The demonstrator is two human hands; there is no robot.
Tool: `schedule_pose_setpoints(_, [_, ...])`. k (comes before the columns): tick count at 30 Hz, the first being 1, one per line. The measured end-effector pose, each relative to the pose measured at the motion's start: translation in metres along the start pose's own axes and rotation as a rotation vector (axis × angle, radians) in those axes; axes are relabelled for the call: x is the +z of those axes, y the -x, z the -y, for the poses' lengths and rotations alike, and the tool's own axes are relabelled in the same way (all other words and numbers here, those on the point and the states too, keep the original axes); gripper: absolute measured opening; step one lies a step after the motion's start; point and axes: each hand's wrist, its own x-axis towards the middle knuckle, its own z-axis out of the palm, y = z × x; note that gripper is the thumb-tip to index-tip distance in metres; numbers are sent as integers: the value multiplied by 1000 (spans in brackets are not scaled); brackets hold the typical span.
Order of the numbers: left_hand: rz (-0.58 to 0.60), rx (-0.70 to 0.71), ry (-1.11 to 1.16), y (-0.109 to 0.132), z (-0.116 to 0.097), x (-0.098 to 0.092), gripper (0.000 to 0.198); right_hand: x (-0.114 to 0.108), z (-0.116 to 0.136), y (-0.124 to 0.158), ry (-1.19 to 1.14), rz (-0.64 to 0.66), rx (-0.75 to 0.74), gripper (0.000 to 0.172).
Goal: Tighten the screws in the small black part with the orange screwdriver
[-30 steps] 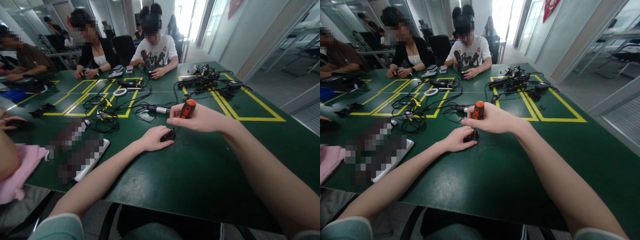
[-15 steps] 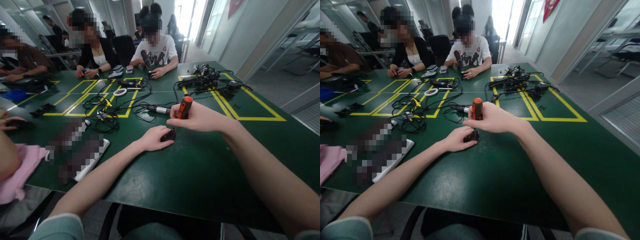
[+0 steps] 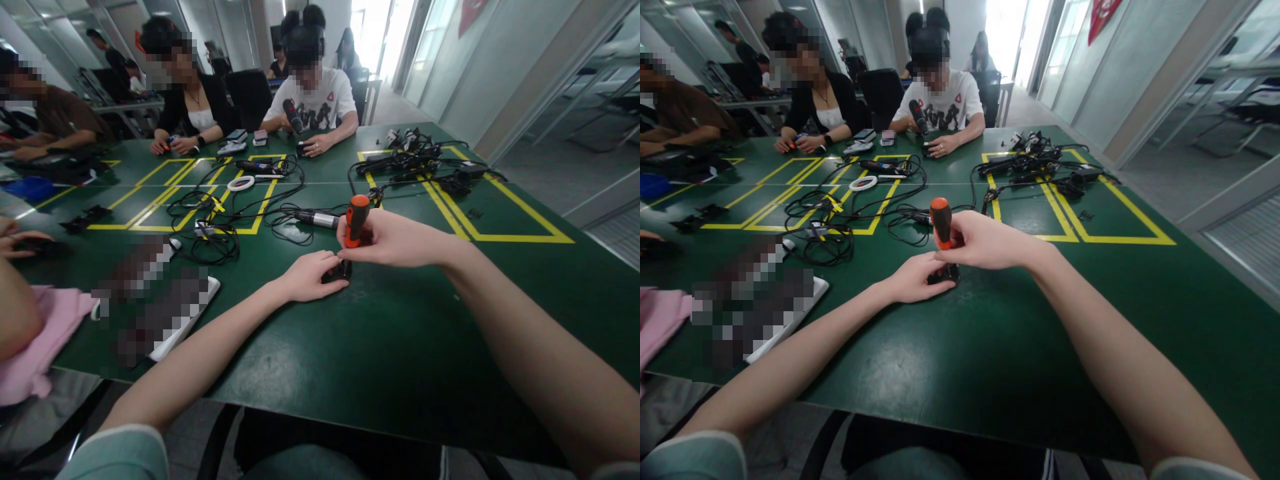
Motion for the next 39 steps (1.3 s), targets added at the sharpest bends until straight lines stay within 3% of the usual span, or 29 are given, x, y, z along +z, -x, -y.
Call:
schedule_pose_setpoints(6, [12,7,-19,-1,-2,-2,29,1,-2,-1,-18,-63,-58,18])
schedule_pose_setpoints(17, [2,-9,-26,0,1,1,30,4,0,-1,-60,51,-46,22])
schedule_pose_setpoints(24, [10,10,-24,0,-1,-1,29,4,-7,-3,-31,-83,-71,20])
schedule_pose_setpoints(39, [0,6,-4,-1,-1,-1,28,-1,-9,3,-70,-10,-11,27])
